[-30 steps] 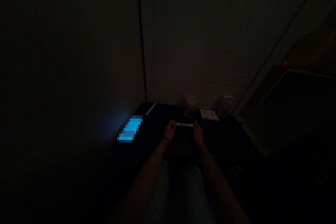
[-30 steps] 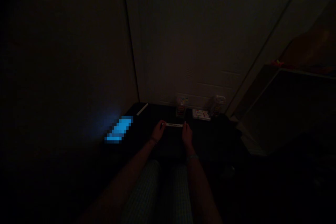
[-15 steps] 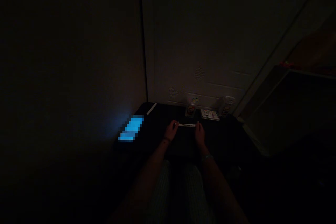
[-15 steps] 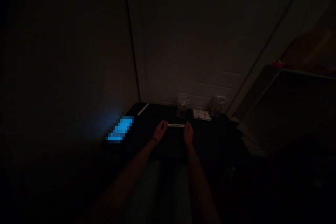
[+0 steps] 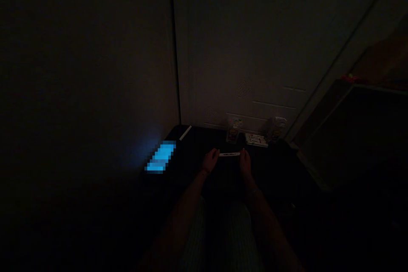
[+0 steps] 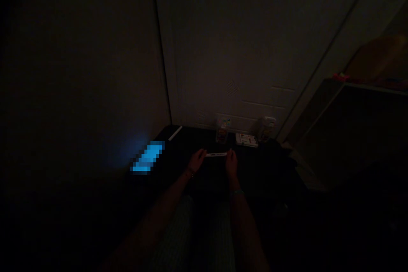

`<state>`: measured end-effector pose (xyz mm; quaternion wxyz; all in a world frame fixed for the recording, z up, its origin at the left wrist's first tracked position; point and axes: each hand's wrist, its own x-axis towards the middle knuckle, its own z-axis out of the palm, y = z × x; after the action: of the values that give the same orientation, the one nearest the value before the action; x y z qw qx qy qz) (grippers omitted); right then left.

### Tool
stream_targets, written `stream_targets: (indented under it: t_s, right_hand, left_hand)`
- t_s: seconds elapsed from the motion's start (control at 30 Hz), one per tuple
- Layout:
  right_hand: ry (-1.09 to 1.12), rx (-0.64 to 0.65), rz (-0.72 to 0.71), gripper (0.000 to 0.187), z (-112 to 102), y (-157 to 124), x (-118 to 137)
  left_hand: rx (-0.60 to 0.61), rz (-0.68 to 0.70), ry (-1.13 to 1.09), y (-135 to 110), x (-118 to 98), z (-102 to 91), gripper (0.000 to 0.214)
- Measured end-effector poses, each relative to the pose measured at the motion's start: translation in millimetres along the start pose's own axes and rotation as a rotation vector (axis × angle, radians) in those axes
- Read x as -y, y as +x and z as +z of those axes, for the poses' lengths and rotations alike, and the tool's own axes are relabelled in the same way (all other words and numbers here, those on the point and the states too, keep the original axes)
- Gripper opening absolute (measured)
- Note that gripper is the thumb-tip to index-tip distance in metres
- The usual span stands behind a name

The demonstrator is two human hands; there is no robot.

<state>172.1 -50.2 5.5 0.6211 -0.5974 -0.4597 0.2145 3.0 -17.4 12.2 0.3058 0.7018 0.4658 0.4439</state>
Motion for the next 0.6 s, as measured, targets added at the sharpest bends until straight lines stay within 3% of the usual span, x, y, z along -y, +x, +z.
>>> stream_targets:
  t_s: [0.6]
  right_hand:
    - [-0.250, 0.092, -0.006, 0.054, 4.2, -2.7, 5.5]
  left_hand:
    - [-0.117, 0.006, -0.042, 2.2, 4.4, -4.2, 0.032]
